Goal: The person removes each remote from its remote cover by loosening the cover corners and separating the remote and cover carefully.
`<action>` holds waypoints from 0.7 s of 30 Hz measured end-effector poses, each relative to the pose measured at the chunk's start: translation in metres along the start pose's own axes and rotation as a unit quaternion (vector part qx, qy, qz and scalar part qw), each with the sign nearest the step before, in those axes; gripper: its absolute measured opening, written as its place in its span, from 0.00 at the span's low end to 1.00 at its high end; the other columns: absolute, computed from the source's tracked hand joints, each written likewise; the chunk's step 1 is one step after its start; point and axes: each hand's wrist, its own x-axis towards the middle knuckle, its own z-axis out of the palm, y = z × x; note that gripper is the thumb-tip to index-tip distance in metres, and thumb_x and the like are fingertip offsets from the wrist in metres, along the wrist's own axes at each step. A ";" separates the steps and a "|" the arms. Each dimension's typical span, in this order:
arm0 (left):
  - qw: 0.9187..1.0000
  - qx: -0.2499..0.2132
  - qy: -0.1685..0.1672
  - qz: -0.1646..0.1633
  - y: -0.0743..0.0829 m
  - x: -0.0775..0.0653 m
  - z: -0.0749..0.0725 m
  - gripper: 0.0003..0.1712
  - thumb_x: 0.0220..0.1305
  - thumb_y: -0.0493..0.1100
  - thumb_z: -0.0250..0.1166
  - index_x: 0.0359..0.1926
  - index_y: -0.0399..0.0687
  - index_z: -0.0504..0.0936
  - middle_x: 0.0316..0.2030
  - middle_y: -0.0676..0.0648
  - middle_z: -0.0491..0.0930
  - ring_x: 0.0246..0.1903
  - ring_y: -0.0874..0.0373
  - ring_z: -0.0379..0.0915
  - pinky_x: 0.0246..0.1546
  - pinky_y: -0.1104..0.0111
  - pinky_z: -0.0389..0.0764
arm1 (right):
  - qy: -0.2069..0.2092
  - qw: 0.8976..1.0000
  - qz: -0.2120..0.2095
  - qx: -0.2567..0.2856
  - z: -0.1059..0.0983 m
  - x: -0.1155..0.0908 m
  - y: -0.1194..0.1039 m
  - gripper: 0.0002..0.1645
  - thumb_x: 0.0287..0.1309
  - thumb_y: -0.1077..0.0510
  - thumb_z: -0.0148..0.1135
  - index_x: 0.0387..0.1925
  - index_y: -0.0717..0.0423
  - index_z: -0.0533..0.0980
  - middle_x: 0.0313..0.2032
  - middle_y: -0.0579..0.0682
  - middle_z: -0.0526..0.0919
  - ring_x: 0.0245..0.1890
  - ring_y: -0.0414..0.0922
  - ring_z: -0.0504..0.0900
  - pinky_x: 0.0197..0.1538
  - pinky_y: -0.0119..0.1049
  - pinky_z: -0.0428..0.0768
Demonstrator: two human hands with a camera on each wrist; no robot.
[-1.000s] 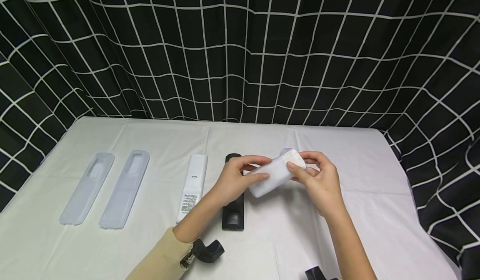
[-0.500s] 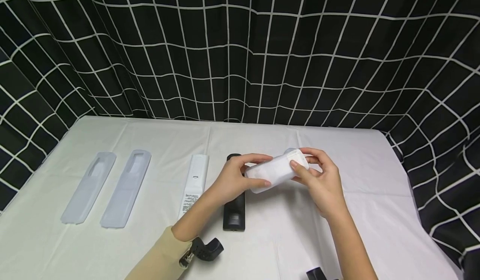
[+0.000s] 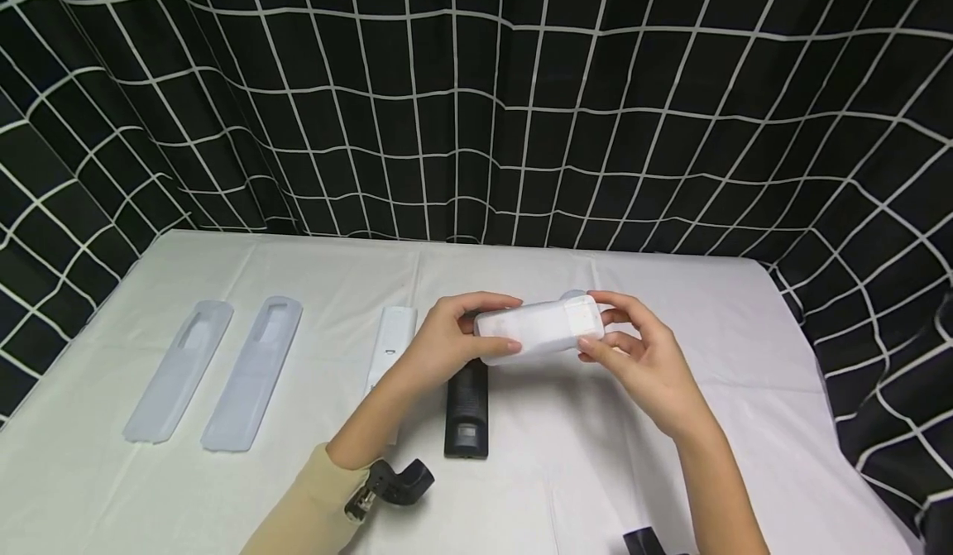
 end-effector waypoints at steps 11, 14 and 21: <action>1.000 -0.010 0.003 0.009 0.004 0.000 -0.005 0.25 0.54 0.38 0.77 0.55 0.47 0.85 0.51 0.50 0.85 0.33 0.65 0.70 0.32 0.78 0.74 | -0.030 0.999 0.007 -0.017 -0.005 -0.003 -0.003 0.29 0.61 0.74 0.62 0.62 0.60 0.67 0.49 0.53 0.72 0.30 0.40 0.83 0.33 0.31 0.81; 1.000 -0.016 0.008 0.008 0.005 0.000 -0.005 0.25 0.54 0.38 0.77 0.55 0.46 0.85 0.48 0.49 0.85 0.31 0.65 0.71 0.32 0.78 0.74 | -0.040 0.999 0.015 -0.022 -0.006 -0.003 -0.004 0.30 0.62 0.73 0.62 0.64 0.59 0.66 0.50 0.55 0.71 0.29 0.40 0.83 0.34 0.30 0.81; 0.998 -0.061 0.010 -0.011 0.006 -0.004 -0.006 0.25 0.57 0.38 0.76 0.57 0.47 0.84 0.43 0.49 0.85 0.31 0.65 0.78 0.34 0.76 0.79 | -0.034 0.997 0.016 -0.066 -0.004 -0.004 -0.005 0.31 0.64 0.70 0.63 0.66 0.60 0.67 0.50 0.57 0.70 0.30 0.40 0.84 0.39 0.29 0.83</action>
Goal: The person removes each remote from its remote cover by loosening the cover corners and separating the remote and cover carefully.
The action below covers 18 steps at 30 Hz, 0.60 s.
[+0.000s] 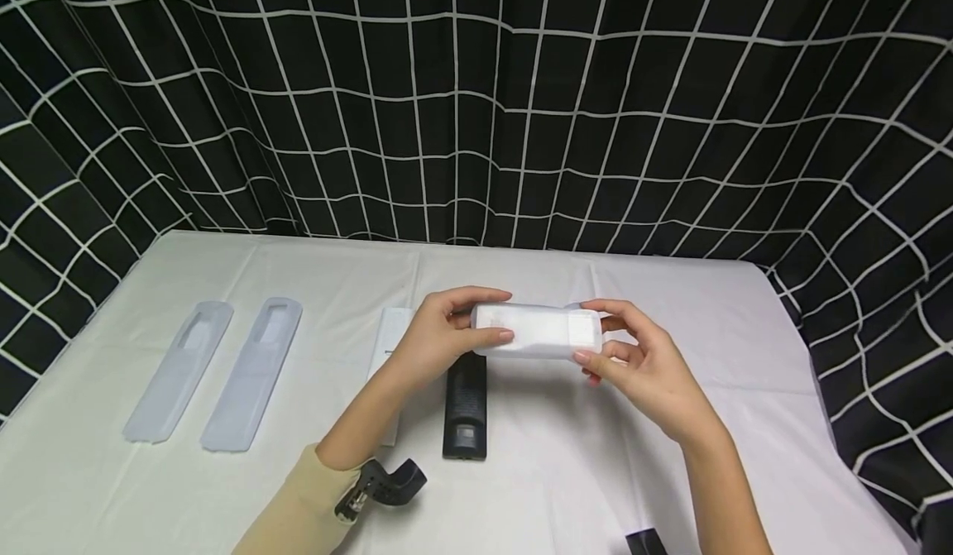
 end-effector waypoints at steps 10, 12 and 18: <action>0.999 -0.019 -0.042 -0.008 0.003 -0.007 -0.012 0.30 0.61 0.36 0.72 0.65 0.47 0.76 0.47 0.45 0.82 0.37 0.62 0.82 0.45 0.70 0.83 | 0.034 0.998 -0.012 0.045 0.002 0.000 -0.003 0.31 0.60 0.73 0.65 0.64 0.63 0.70 0.48 0.53 0.76 0.34 0.43 0.87 0.41 0.36 0.88; 0.999 -0.023 -0.040 -0.004 0.002 -0.008 -0.014 0.30 0.63 0.36 0.70 0.66 0.45 0.74 0.46 0.42 0.81 0.35 0.60 0.83 0.45 0.68 0.85 | 0.039 0.998 -0.013 0.055 0.002 -0.001 -0.003 0.30 0.59 0.74 0.65 0.63 0.63 0.70 0.47 0.52 0.77 0.34 0.43 0.87 0.42 0.37 0.88; 0.997 -0.076 -0.002 -0.001 0.000 -0.010 -0.012 0.26 0.64 0.32 0.67 0.63 0.37 0.75 0.44 0.39 0.80 0.32 0.59 0.84 0.44 0.62 0.88 | 0.045 0.997 -0.012 0.069 0.002 -0.001 -0.007 0.30 0.59 0.74 0.65 0.63 0.64 0.70 0.47 0.53 0.76 0.34 0.43 0.88 0.42 0.37 0.88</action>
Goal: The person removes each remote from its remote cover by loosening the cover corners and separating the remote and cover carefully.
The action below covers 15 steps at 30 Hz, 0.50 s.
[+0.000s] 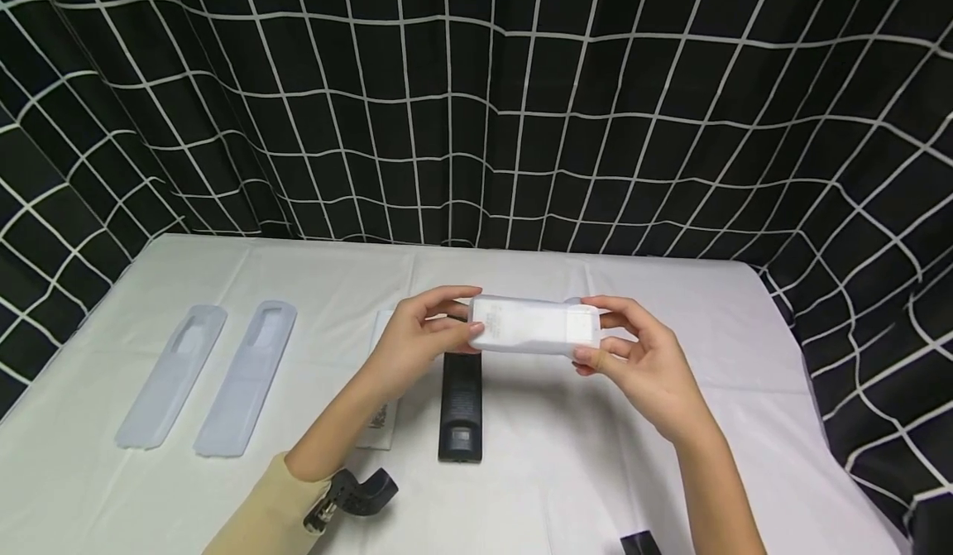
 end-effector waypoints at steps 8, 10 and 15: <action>0.996 -0.040 0.074 0.005 -0.003 0.000 0.003 0.18 0.64 0.31 0.67 0.54 0.31 0.81 0.37 0.40 0.82 0.28 0.59 0.83 0.38 0.59 0.89 | -0.001 0.999 0.007 -0.031 0.003 0.001 0.000 0.32 0.58 0.73 0.67 0.64 0.62 0.70 0.48 0.54 0.74 0.34 0.43 0.88 0.43 0.32 0.87; 0.996 -0.046 0.081 0.006 -0.003 0.001 0.004 0.16 0.65 0.31 0.66 0.53 0.30 0.81 0.38 0.38 0.83 0.30 0.60 0.83 0.38 0.59 0.89 | 0.001 0.999 0.008 -0.041 0.003 0.001 0.000 0.32 0.58 0.72 0.68 0.64 0.61 0.70 0.48 0.54 0.74 0.34 0.43 0.88 0.44 0.32 0.86; 0.994 -0.044 0.095 0.007 -0.005 0.002 0.005 0.14 0.66 0.31 0.66 0.51 0.29 0.82 0.42 0.35 0.82 0.33 0.59 0.83 0.36 0.60 0.89 | 0.006 0.999 0.003 -0.053 0.005 0.001 0.001 0.32 0.58 0.72 0.68 0.63 0.61 0.71 0.48 0.53 0.75 0.34 0.42 0.87 0.43 0.33 0.87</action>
